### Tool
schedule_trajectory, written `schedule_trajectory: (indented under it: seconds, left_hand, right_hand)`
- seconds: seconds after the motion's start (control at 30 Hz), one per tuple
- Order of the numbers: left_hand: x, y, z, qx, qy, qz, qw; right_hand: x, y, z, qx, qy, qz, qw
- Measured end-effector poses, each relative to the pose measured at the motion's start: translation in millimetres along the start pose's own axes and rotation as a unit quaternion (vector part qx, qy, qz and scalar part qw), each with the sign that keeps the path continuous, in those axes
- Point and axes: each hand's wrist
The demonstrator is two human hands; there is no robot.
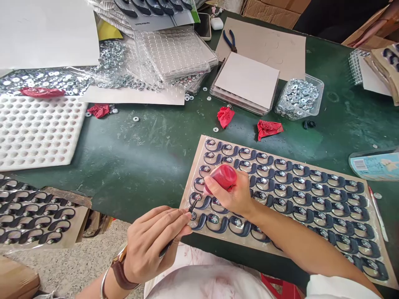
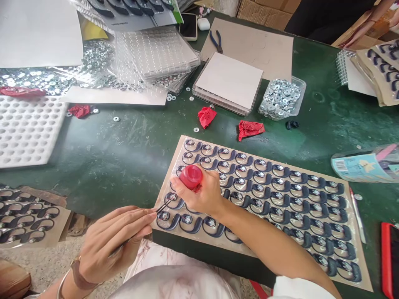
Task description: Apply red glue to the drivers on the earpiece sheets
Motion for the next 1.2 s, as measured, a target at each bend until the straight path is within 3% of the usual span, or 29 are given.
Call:
schedule_trajectory:
  seconds: [0.47,1.03,1.1,1.2]
  left_hand:
    - [-13,0.7,-7,-0.001,0.044,0.053,0.998]
    - [-25,-2.6,-19,0.007,0.102,0.06,0.993]
    - [-24,-2.6,-17,0.014,0.101,0.054,0.993]
    - [-17,2.0,-6,0.039,0.07,0.058,0.995]
  right_hand:
    - [4,-1,5,-0.017,-0.017,-0.038,0.999]
    - [3,-3,6,-0.03,0.053,-0.042,0.997]
    - [-3,0,2,-0.038,0.037,-0.064,0.997]
    - [-17,9,-5,-0.078,-0.041,-0.12,0.989]
Point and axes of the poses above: each hand's wrist, its own z-axis away from the middle knuckle, its own y-axis out of the back of the hand, x = y × z, and after that the axes turned 9 degrees about x, right-handed
